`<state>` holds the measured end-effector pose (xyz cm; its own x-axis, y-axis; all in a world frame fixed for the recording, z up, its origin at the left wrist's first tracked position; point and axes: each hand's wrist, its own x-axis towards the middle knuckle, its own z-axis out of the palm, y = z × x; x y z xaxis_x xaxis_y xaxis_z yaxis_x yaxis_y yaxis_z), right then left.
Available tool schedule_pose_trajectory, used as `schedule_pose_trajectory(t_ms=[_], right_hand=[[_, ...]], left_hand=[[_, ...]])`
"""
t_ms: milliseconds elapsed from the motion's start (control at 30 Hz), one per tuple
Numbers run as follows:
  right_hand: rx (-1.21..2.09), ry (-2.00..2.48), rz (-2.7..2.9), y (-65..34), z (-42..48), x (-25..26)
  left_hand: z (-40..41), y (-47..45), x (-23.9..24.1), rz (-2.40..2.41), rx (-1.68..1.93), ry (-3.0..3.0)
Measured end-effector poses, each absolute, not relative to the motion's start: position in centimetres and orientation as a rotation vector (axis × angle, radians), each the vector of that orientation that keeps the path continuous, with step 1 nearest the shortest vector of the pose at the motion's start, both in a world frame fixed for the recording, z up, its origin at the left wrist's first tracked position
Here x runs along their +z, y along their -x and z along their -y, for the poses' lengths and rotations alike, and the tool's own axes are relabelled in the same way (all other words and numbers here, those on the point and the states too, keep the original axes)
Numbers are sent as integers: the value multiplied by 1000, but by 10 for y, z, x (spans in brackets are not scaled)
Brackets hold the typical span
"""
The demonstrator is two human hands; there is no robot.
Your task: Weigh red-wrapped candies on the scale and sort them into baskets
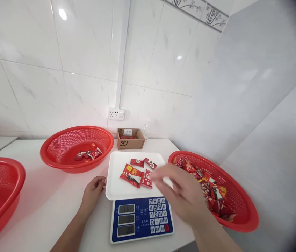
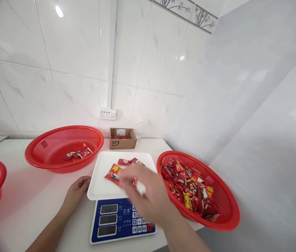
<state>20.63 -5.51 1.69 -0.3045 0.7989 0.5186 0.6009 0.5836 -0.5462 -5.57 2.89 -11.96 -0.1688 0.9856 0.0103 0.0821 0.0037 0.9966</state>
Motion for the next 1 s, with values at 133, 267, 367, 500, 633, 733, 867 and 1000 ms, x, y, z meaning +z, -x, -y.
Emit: schedule_pose_trajectory(t_ms=[133, 267, 367, 500, 633, 733, 867, 1000], right_hand=[[116, 1638, 2085, -203, -26, 22], [133, 1797, 2147, -216, -66, -4], [165, 1857, 2199, -224, -73, -18], [228, 1852, 2266, -229, -73, -22], [268, 1821, 2291, -232, -69, -20], [299, 1794, 2311, -233, -67, -17], [285, 1746, 2316, -225, -68, -18], [263, 1687, 2350, -214, -73, -26]], left_hand=[[-30, 57, -122, -1392, 1298, -1183], [-32, 58, -126, -1391, 1306, -1173], [-33, 59, -126, -1389, 1305, -1176], [-33, 59, -127, -1390, 1298, -1179], [-33, 59, -129, -1376, 1298, -1175], [-34, 58, -130, -1369, 1291, -1172], [-34, 58, -131, -1375, 1279, -1170], [-34, 59, -130, -1375, 1269, -1171]])
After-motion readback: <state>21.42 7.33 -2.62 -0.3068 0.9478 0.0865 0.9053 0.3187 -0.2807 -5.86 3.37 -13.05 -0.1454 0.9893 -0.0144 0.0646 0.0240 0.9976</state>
